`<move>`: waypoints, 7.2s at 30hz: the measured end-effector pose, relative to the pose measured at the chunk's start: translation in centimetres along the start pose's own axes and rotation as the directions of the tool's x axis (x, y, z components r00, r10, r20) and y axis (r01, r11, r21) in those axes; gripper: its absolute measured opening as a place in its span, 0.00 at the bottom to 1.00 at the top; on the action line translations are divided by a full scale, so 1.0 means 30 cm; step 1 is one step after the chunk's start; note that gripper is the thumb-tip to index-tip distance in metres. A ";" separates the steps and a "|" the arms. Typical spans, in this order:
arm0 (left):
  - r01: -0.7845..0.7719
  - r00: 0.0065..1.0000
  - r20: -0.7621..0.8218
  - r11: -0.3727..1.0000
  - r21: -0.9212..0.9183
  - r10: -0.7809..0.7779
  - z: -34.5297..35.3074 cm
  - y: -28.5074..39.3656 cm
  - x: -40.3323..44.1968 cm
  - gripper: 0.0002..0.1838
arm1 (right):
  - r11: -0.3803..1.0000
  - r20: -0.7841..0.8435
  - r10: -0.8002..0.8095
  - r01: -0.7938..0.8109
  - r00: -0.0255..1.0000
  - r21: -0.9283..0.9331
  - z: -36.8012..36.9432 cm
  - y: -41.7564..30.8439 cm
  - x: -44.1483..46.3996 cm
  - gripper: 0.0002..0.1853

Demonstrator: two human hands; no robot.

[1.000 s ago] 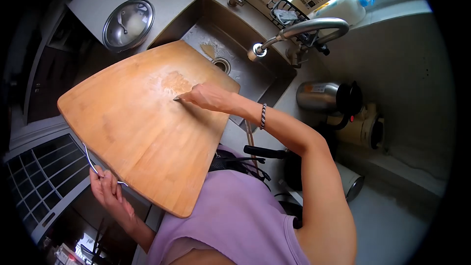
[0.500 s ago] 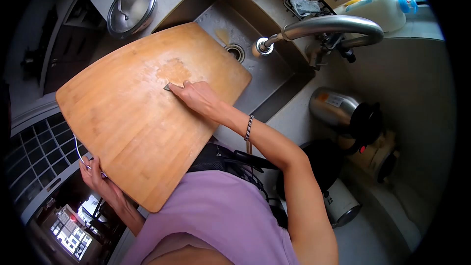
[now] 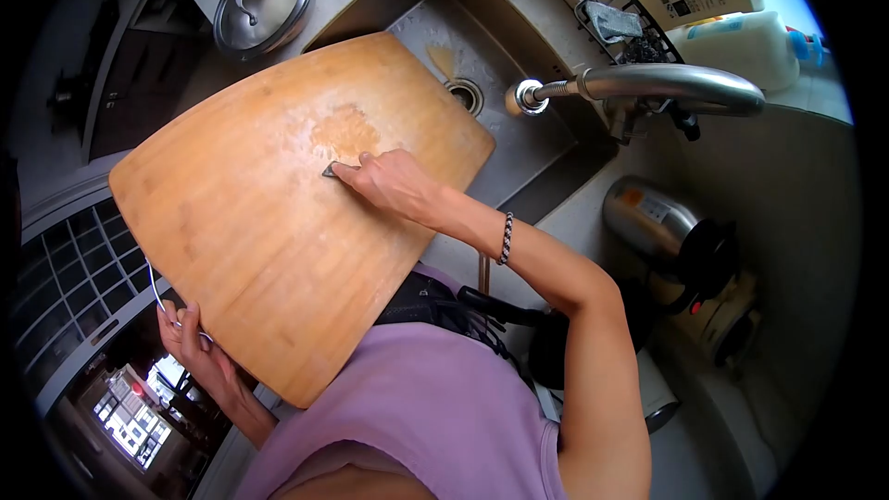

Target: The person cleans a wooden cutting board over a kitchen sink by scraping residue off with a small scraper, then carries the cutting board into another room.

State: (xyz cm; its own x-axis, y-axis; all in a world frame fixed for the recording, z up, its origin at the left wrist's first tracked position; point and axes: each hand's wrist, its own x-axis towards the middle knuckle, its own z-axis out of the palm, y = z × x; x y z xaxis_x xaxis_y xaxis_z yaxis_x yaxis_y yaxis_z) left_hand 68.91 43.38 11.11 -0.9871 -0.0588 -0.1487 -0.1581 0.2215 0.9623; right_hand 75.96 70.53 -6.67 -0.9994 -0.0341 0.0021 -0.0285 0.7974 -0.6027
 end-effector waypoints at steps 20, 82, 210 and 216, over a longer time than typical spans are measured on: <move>0.040 0.999 -0.030 0.993 0.111 -0.037 -0.024 0.009 0.005 0.12 | 0.999 -0.150 0.018 -0.025 0.989 -0.044 0.009 0.006 0.242 0.04; 0.115 0.990 -0.094 0.985 0.126 -0.103 0.044 0.049 0.026 0.14 | 0.987 0.028 0.162 -0.162 0.986 -0.005 0.123 0.229 0.290 0.07; 0.069 0.985 0.148 0.985 0.160 -0.093 -0.025 -0.011 0.068 0.14 | 0.894 0.134 0.355 -0.378 0.925 0.242 0.173 0.198 -0.100 0.10; 0.082 0.981 0.164 0.987 0.135 -0.104 -0.041 -0.011 0.081 0.15 | 0.917 -0.034 0.329 -0.310 0.944 0.252 0.176 0.229 -0.061 0.09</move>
State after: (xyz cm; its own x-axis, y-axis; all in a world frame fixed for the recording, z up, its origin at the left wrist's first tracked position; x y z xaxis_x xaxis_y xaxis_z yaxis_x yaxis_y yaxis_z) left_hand 66.61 41.98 10.70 -0.9557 0.0790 -0.2835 -0.2405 0.3455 0.9071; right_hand 77.68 72.90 -15.02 -0.9533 0.2502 -0.1690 0.2885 0.5898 -0.7542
